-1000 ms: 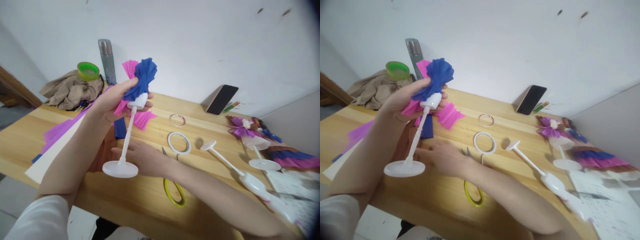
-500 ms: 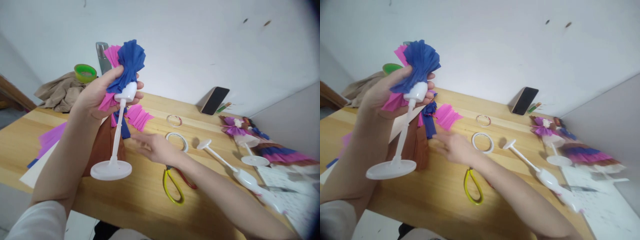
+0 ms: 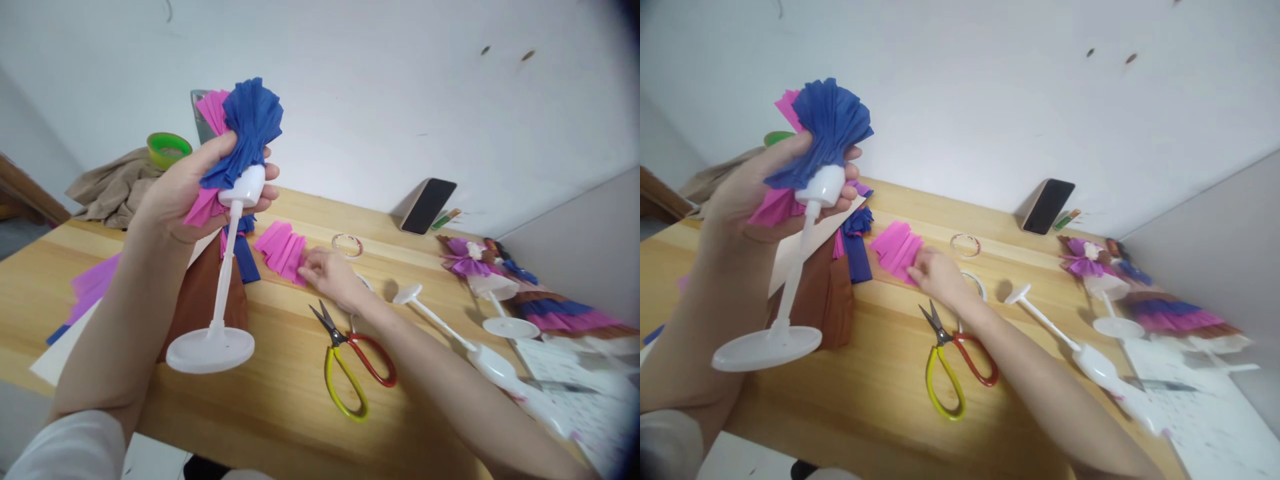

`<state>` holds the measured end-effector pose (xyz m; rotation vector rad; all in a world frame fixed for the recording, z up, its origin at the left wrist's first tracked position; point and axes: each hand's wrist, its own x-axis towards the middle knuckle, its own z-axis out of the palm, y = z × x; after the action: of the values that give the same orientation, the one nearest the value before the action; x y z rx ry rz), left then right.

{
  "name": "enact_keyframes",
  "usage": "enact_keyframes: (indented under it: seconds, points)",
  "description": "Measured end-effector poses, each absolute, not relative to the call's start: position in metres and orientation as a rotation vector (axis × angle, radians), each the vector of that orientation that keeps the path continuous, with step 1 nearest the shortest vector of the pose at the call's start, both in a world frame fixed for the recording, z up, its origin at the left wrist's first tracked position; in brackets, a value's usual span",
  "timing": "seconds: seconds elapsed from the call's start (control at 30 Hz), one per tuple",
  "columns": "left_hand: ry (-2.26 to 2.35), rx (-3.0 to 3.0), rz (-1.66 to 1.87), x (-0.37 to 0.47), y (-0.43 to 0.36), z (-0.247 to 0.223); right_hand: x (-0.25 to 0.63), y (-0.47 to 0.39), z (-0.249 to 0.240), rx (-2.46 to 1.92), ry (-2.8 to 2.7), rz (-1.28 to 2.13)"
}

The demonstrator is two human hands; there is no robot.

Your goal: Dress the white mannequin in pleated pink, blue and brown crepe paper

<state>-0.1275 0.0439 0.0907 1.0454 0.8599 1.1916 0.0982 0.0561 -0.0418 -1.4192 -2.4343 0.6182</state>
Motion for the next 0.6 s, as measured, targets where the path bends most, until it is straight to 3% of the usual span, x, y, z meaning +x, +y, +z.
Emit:
enact_keyframes:
  seconds: [0.17, 0.33, 0.6]
  points:
    - [0.871, 1.05, 1.233, -0.128, 0.044, 0.091, 0.072, 0.071, -0.05, -1.861, -2.372, 0.422]
    - [0.844, 1.022, 1.212, -0.13, 0.045, 0.092, 0.061, 0.083, -0.06, -1.859, -2.25, 0.54]
    - [0.773, 1.037, 1.273, -0.136, 0.042, 0.094, 0.115, 0.098, -0.052, -1.57, -1.654, 0.829]
